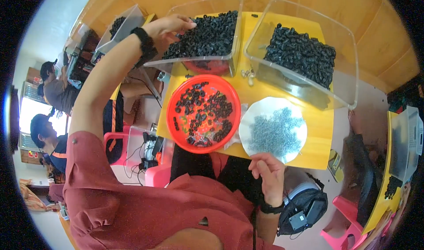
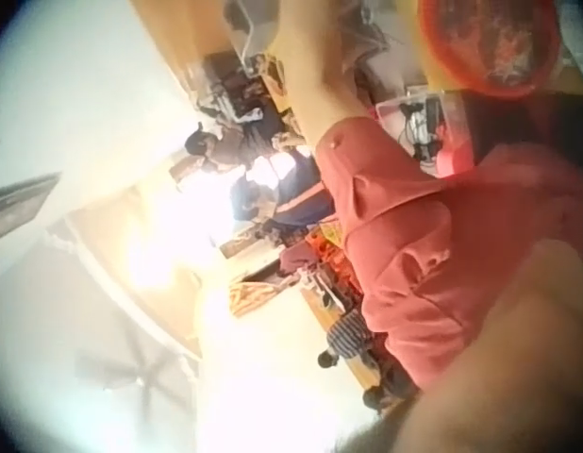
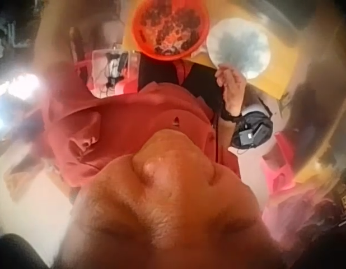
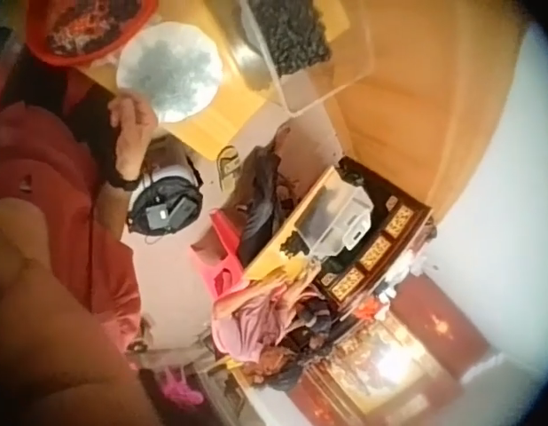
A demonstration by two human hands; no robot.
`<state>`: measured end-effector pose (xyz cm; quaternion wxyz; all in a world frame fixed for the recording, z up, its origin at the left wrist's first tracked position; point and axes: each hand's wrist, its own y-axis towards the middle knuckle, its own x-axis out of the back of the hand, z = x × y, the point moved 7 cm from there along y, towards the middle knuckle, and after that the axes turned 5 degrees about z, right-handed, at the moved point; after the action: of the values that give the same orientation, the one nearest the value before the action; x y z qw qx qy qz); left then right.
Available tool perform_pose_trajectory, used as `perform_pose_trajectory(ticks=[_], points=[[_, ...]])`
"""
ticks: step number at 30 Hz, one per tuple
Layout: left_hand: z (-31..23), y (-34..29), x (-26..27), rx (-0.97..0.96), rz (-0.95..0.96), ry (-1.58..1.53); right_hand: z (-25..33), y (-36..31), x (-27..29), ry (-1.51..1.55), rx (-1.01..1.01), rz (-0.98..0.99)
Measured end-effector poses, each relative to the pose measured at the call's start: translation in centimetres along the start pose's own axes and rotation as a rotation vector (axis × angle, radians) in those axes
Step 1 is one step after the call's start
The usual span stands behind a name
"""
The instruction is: The person sorts small black plastic components by hand at a workstation, inspecting them one by one.
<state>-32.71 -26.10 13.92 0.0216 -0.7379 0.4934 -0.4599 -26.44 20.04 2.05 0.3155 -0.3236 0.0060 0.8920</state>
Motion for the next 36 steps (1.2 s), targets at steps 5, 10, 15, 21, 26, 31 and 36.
perform_pose_trajectory(ticks=[5,10,15,21,26,31,36], points=[[-1.5,6.3,-1.4,0.089,-0.006,0.109,0.3,0.0,-0.2,-0.039,-0.052,-0.047],[-4.3,13.2,-3.5,-0.191,0.054,0.014,0.1,-0.2,-0.1,-0.066,-0.111,-0.035],[-7.0,12.7,-6.5,-0.197,-0.107,0.31,0.1,-0.1,0.0,-0.052,-0.128,-0.038],[-6.8,10.9,-8.1,-0.433,0.129,0.316,-0.3,0.0,-0.4,-0.06,-0.162,-0.013],[-6.7,9.4,-8.5,-0.631,0.092,0.522,-0.3,0.1,-1.1,-0.106,-0.171,0.007],[-6.6,7.3,-8.3,-0.452,0.239,0.325,-0.3,0.4,-1.2,-0.157,-0.094,-0.013],[-4.4,4.1,-4.8,-0.266,0.294,0.006,-0.4,0.3,-1.0,-0.153,-0.064,-0.008]])
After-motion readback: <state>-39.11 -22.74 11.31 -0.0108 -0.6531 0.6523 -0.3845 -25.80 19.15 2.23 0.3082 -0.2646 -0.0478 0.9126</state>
